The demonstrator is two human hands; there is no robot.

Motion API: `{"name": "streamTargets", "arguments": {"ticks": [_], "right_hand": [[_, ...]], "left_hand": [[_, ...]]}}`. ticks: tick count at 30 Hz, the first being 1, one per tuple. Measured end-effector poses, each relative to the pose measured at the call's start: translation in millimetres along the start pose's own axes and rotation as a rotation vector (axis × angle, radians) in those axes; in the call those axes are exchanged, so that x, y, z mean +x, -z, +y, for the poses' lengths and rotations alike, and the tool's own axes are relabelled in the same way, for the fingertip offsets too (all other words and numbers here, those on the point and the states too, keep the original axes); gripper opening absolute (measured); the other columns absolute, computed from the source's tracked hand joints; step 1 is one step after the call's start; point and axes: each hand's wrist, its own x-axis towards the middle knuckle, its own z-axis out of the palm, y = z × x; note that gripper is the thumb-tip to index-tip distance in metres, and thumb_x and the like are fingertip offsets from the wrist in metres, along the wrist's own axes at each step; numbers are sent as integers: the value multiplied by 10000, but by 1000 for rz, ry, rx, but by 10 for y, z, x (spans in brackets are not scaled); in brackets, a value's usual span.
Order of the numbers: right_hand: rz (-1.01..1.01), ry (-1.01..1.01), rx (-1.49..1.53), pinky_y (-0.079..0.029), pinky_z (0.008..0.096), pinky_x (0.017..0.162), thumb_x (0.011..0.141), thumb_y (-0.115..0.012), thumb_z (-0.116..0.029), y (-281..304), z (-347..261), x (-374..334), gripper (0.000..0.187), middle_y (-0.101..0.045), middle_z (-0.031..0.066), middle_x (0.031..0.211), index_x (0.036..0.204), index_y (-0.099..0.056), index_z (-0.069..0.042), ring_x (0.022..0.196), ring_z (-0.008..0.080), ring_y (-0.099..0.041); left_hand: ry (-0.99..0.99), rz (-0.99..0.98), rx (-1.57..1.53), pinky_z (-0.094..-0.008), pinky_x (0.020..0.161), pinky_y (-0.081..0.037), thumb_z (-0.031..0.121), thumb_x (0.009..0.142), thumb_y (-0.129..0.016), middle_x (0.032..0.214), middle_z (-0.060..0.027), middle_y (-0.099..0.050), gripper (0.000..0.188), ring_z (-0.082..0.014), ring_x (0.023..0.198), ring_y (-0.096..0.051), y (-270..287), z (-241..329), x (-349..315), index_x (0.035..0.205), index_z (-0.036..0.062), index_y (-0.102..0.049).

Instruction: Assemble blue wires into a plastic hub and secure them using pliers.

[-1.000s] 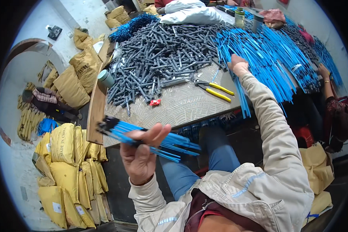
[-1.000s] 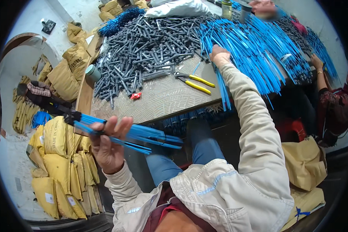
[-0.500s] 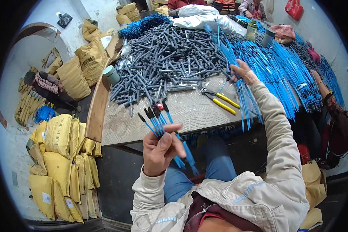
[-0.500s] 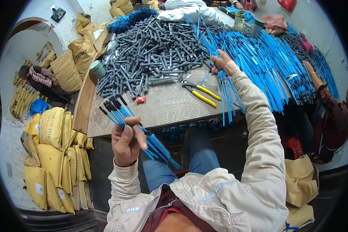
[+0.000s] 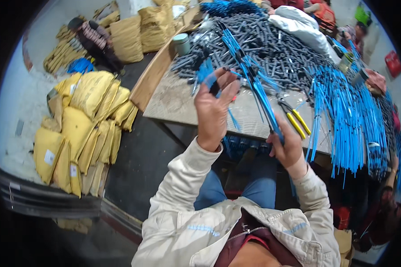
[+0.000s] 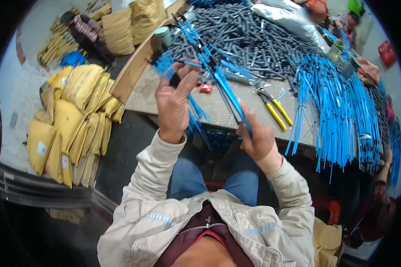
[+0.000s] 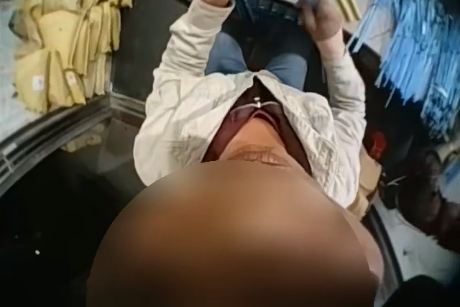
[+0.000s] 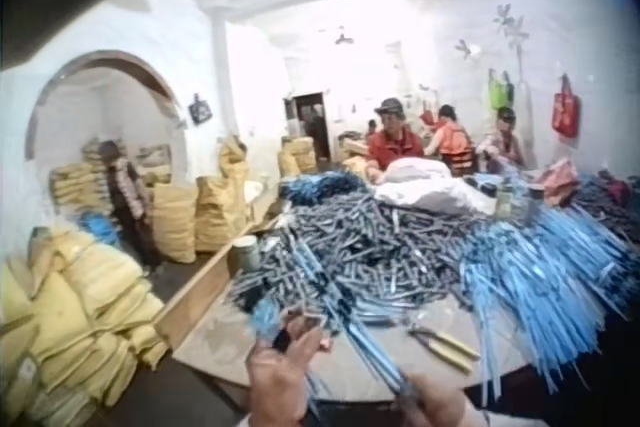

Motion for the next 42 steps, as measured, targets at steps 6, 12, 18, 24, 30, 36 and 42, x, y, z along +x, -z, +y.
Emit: {"name": "streamTargets", "arguments": {"ticks": [6,12,18,24,30,36,42], "right_hand": [[56,129,41,-459,221,494,823,-426,61,-406,23,-258,515,-586,68,719,1320,-367,-58,498,94,-530],[138,173,-58,-489,296,580,791,-486,54,-421,76,-269,538,-591,174,997,1300,-400,-95,640,261,-617],[126,284,-228,-441,276,680,826,-501,17,-424,86,-285,488,-572,108,906,1298,-382,-25,724,145,-545],[23,32,383,-402,258,637,857,-541,-152,-516,103,-346,561,-485,61,789,1341,-288,-26,660,132,-469],[28,2,654,-351,220,475,851,-549,-199,-577,245,-365,602,-429,27,765,1321,-238,15,523,90,-389],[73,-155,850,-362,201,445,840,-546,-169,-679,201,-399,551,-459,41,809,1276,-268,22,508,81,-413],[-31,-306,1027,-364,231,384,773,-601,-139,-691,327,-412,589,-492,62,809,1273,-321,-4,472,123,-442]], "left_hand": [[19,40,20,-219,653,-476,60,842,-584,862,-56,-606,177,-101,730,-583,104,50,-65,1002,4,-535],[-12,61,-33,-225,606,-478,83,833,-606,830,-34,-604,141,-79,691,-570,57,48,-253,950,24,-553],[-18,73,2,-220,597,-481,96,830,-610,786,-29,-600,130,-89,659,-574,126,59,-194,938,43,-560],[159,-71,43,-262,569,-465,94,826,-603,767,-25,-590,146,-124,627,-557,250,181,-132,967,69,-574],[379,-56,-78,-230,509,-429,98,834,-592,726,-50,-594,146,-111,556,-534,258,350,-99,971,56,-566],[516,-185,-567,-200,449,-320,149,861,-573,709,-43,-583,168,-84,508,-458,288,426,-61,1019,93,-575],[451,-184,-500,-183,441,-296,241,924,-464,690,-15,-547,218,-55,513,-424,337,367,-110,1076,115,-558]]}}
